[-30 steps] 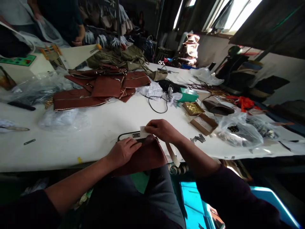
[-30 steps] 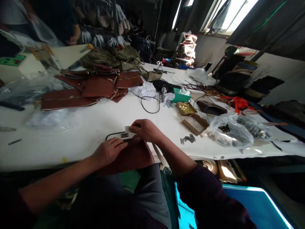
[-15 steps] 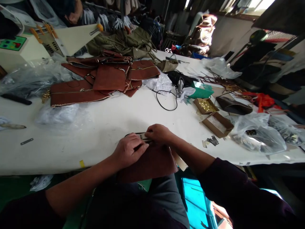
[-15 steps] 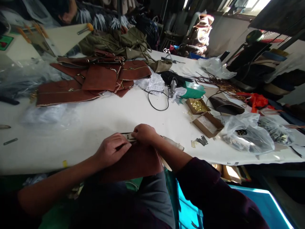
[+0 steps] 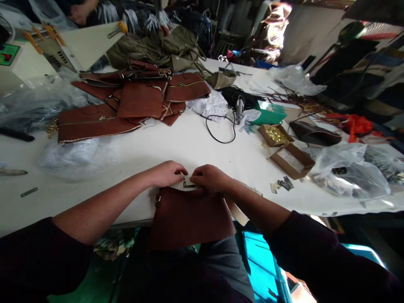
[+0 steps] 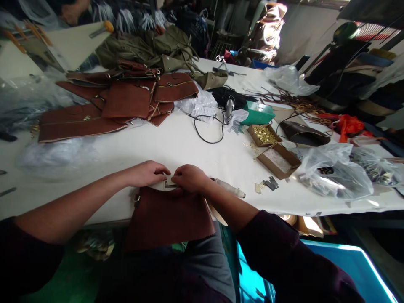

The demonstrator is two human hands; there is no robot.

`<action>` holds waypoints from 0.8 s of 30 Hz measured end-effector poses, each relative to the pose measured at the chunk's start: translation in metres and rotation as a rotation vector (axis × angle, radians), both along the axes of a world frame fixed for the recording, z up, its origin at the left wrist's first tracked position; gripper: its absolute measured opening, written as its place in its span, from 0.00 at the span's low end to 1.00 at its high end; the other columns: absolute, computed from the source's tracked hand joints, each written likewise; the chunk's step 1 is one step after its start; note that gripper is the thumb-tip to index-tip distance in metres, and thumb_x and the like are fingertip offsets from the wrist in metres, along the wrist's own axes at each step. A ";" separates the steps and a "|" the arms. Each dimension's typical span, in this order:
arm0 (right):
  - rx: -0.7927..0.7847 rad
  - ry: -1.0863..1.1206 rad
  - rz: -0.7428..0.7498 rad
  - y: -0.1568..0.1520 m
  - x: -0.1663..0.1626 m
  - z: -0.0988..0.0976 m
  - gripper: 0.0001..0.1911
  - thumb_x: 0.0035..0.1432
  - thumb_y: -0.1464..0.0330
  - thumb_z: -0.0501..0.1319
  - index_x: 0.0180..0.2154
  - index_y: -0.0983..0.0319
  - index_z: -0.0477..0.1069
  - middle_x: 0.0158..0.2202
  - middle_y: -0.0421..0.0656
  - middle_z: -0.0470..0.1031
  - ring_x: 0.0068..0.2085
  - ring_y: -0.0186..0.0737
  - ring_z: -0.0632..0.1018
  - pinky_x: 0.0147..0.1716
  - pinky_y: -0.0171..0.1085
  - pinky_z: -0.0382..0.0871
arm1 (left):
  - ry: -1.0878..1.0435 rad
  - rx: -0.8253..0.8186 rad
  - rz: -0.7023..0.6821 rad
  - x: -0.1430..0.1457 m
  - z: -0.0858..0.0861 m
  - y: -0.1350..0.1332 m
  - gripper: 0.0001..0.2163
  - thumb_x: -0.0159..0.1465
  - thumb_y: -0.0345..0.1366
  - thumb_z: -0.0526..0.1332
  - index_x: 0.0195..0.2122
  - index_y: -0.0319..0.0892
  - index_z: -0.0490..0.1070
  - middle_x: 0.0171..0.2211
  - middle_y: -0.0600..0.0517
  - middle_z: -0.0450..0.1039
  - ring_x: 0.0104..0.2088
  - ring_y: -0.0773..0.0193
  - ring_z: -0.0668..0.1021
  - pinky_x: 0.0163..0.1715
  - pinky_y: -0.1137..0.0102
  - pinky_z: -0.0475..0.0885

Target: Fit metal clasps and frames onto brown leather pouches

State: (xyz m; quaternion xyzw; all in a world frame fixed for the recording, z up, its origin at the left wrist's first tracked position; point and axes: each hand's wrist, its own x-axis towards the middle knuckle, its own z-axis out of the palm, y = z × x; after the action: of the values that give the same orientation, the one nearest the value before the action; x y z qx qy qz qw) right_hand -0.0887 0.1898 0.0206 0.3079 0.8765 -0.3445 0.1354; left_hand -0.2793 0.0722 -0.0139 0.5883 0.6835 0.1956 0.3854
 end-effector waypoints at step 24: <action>0.192 -0.172 0.029 -0.021 -0.002 0.005 0.15 0.62 0.56 0.64 0.44 0.52 0.87 0.41 0.44 0.86 0.42 0.47 0.82 0.37 0.38 0.66 | 0.037 -0.151 -0.020 0.021 0.002 0.001 0.26 0.52 0.50 0.72 0.49 0.42 0.83 0.41 0.50 0.85 0.41 0.54 0.83 0.36 0.69 0.71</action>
State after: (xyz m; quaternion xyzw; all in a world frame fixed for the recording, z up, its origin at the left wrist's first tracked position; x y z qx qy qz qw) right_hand -0.0904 0.1685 0.0260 0.3353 0.8949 -0.2294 0.1848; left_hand -0.2586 0.0735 -0.0121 0.5677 0.6974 0.1290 0.4179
